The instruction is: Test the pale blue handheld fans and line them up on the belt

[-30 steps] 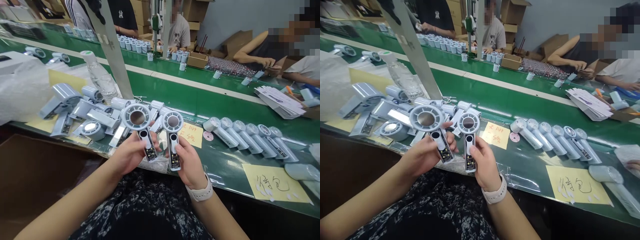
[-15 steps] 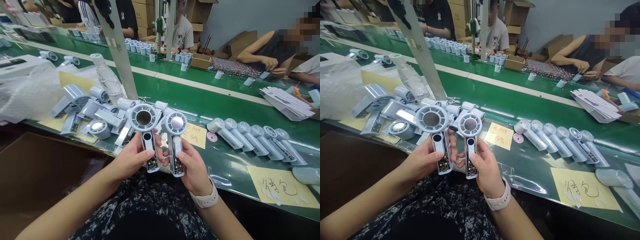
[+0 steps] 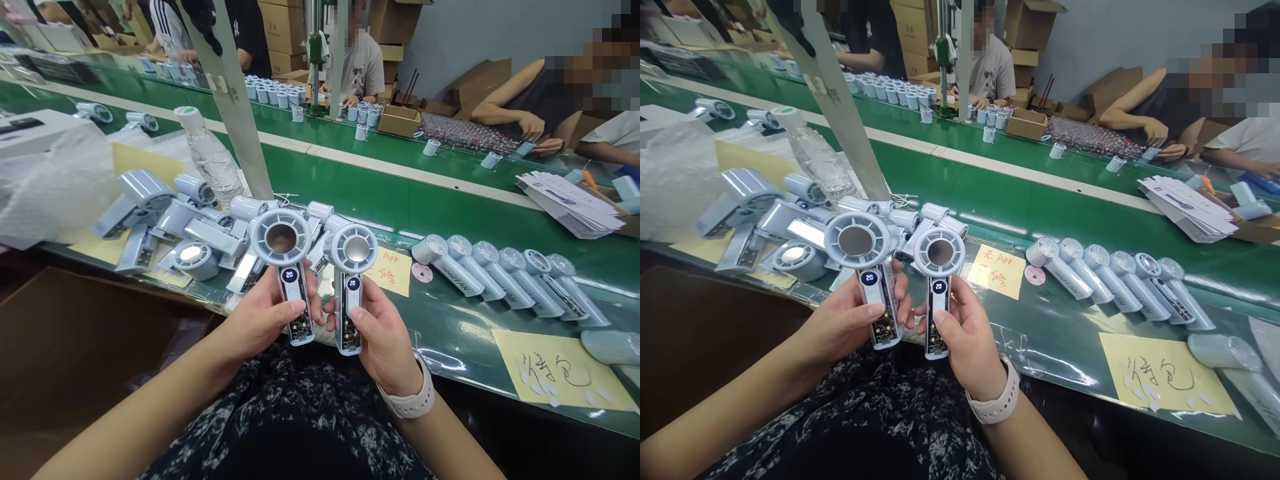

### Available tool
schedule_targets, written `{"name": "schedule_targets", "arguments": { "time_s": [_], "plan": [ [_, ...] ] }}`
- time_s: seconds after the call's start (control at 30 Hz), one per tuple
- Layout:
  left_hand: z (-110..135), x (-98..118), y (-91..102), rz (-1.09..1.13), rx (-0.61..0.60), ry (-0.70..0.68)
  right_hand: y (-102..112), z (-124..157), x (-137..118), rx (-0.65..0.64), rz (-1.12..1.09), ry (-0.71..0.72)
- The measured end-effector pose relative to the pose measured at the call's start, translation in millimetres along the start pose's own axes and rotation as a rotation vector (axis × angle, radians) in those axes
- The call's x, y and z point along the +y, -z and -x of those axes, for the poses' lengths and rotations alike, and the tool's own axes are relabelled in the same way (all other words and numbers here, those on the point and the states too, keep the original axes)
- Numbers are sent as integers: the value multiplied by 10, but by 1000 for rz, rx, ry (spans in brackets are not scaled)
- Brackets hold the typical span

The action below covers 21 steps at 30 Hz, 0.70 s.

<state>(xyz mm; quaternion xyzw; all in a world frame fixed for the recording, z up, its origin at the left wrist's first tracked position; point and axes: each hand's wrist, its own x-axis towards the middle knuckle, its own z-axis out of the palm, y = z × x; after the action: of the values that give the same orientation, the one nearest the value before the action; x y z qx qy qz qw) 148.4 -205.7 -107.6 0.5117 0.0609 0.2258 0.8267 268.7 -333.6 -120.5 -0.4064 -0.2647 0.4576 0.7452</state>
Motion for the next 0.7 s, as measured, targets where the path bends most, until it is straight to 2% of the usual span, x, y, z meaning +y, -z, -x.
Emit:
{"name": "schedule_targets", "arguments": {
  "time_s": [0.1,0.2,0.27,0.4,0.7],
  "plan": [
    [-32,-60,34,3,41,5,24,-3,27,43,-9,-8],
    [-63,-133,91,60,143,-2,51,2,63,99,-13,-43],
    [-70,-155,120,83,187,-14,76,17,79,64,2,-64],
    [-69,-130,151,30,125,-56,127,43,84,-53,49,-36],
    [-129,-140,204,-55,69,-43,145,-11,49,15,41,-20]
  ]
}}
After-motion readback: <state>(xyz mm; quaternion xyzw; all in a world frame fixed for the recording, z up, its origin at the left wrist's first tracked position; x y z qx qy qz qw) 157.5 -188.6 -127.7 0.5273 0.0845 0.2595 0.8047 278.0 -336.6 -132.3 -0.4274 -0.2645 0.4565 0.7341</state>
